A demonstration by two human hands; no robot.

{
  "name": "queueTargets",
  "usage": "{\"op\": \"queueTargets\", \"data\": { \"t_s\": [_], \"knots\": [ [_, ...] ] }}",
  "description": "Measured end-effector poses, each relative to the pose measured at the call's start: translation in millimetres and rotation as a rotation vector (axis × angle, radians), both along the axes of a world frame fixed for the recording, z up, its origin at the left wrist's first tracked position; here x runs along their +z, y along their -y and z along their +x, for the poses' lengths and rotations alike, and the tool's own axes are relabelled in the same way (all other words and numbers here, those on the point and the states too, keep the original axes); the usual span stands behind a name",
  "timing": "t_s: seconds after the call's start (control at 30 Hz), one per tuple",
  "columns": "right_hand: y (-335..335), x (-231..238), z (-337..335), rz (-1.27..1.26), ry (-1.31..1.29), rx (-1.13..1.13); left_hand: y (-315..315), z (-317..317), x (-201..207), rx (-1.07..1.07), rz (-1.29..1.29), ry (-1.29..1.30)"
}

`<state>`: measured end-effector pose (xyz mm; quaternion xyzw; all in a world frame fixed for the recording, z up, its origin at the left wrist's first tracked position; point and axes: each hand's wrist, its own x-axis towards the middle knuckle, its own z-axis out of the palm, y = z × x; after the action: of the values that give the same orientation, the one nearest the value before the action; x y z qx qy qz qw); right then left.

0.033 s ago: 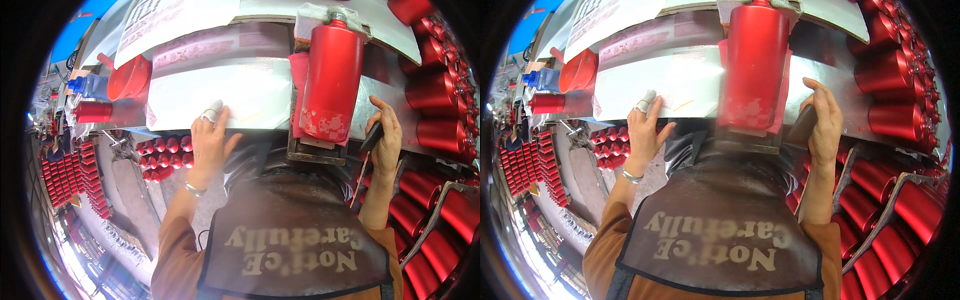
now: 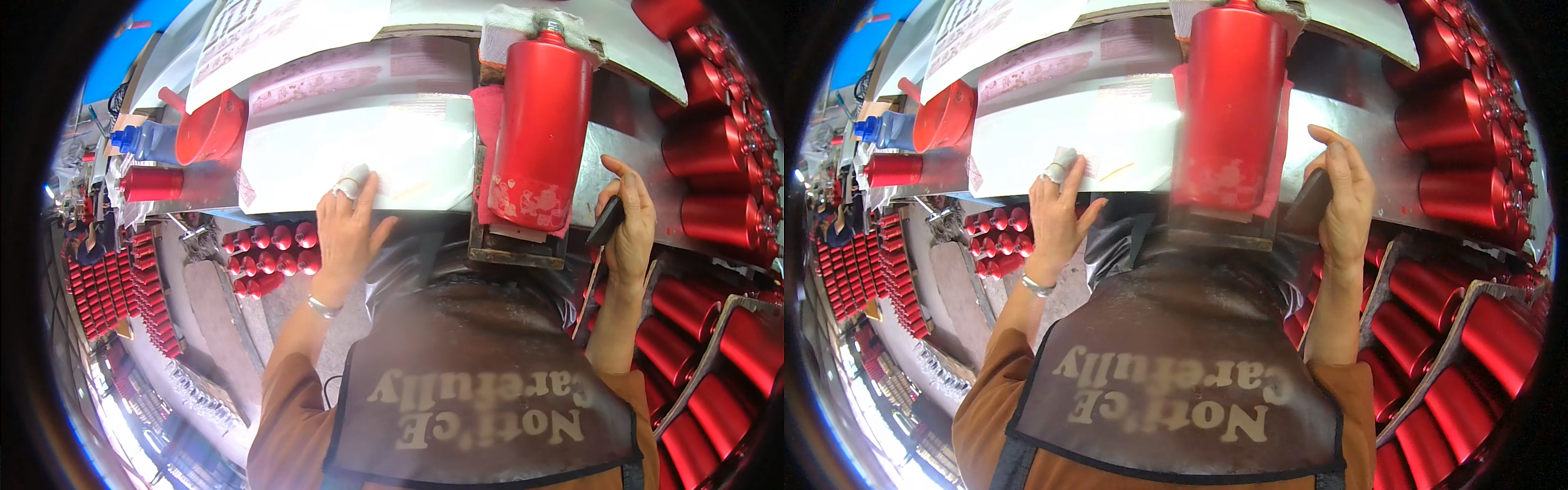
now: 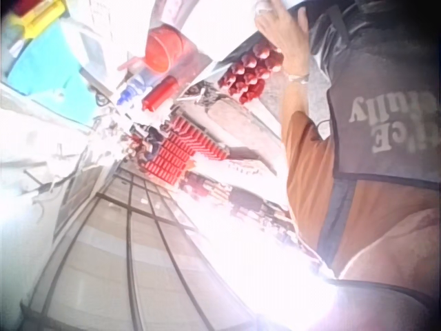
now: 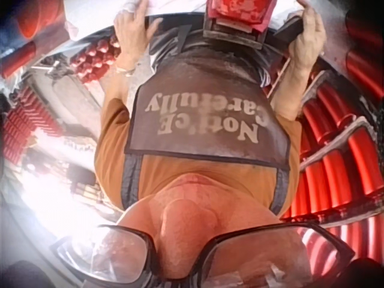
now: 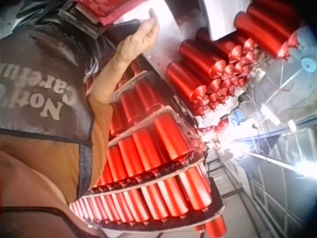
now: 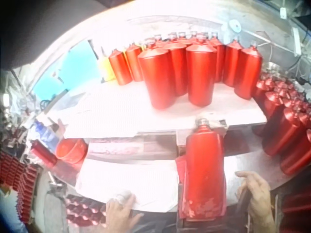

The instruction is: The person applies printed labels to red cylindrical containers using a handheld applicator. They pick up each container, position the label, and smooth it onto the surface before placing the container back on the table.

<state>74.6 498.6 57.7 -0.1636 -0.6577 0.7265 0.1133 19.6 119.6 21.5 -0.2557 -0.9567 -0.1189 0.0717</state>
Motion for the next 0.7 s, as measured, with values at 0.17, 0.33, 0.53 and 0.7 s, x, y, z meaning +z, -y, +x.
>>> {"op": "queueTargets", "data": {
  "t_s": [0.17,0.33,0.53,0.7],
  "knots": [
    [1,-3,2,-0.063,0.011,0.012,1,4,-22,0.025,0.214,-0.239],
    [-12,-6,8,-0.072,0.037,-0.036,6,13,1,0.307,0.46,0.148],
    [-21,-5,9,-0.155,0.025,-0.057,-67,-42,47,0.353,1.32,0.78],
    [-20,0,6,-0.197,-0.021,-0.036,-154,-74,97,-0.288,0.932,0.173]
  ]
}}
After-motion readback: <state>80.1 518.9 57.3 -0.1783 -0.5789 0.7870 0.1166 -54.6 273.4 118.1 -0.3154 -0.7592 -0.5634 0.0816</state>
